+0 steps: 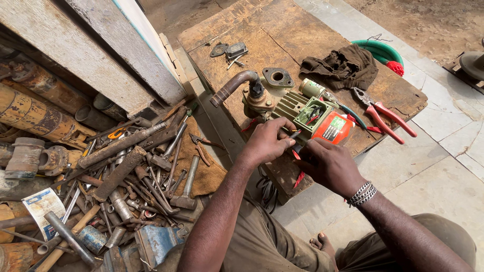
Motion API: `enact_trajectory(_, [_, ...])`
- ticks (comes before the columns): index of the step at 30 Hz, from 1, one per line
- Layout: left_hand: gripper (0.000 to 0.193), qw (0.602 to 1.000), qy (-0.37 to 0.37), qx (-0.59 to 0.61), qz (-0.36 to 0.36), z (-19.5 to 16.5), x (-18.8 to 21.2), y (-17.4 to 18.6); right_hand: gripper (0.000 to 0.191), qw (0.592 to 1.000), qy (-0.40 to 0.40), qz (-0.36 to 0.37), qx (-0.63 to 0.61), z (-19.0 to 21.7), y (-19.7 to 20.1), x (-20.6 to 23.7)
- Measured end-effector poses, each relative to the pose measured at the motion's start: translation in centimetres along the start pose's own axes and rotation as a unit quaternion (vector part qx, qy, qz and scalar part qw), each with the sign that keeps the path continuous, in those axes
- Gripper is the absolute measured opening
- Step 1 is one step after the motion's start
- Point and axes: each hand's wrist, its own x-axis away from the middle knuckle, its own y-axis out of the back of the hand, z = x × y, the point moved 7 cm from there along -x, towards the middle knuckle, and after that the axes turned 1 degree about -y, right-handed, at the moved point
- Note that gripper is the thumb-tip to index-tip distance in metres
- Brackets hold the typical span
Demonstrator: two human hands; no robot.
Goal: The person sits on the ground repairing a small electric water pump on a wooden bench. They use pliers to cut and strip wires, handle the pump's wiring and capacitor, and press electrical tape onto the motor housing while repositioning the pump.
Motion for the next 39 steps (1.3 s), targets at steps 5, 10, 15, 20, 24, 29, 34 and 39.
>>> enact_trajectory(5, [0.031,0.999,-0.03,-0.026,-0.011,-0.7,0.3,-0.1,0.033,1.0,-0.001,0.0,0.025,0.0,-0.4,0.1])
enact_trajectory(10, [0.035,0.995,-0.052,-0.08,-0.037,-0.7,0.6,-0.8,0.035,1.0,-0.007,-0.004,0.026,-0.2,-0.6,0.4])
enact_trajectory(15, [0.036,0.985,-0.113,-0.116,-0.051,-1.2,0.6,-1.4,0.032,0.999,-0.006,0.04,0.017,-0.8,-0.3,-0.1])
enact_trajectory(20, [0.034,0.992,-0.094,-0.079,-0.037,-0.8,0.3,-1.2,0.032,0.994,-0.062,0.063,-0.058,-1.8,0.5,-0.4])
enact_trajectory(24, [0.029,0.999,-0.051,-0.006,0.002,0.2,-0.3,-0.8,0.033,0.998,-0.049,0.038,-0.031,-1.5,0.4,-0.3])
enact_trajectory(29, [0.03,0.994,-0.09,-0.059,-0.006,-0.1,-0.8,-0.2,0.034,0.999,-0.026,0.004,0.018,-1.4,0.0,-0.2])
enact_trajectory(34, [0.037,0.994,-0.064,-0.084,-0.001,-0.1,-0.4,-0.3,0.028,1.0,-0.014,-0.017,-0.005,-1.2,-0.2,-0.5])
enact_trajectory(39, [0.038,0.999,-0.008,-0.044,0.021,-0.1,0.1,-0.5,0.03,0.999,-0.021,-0.021,0.027,-0.9,-0.2,-0.7])
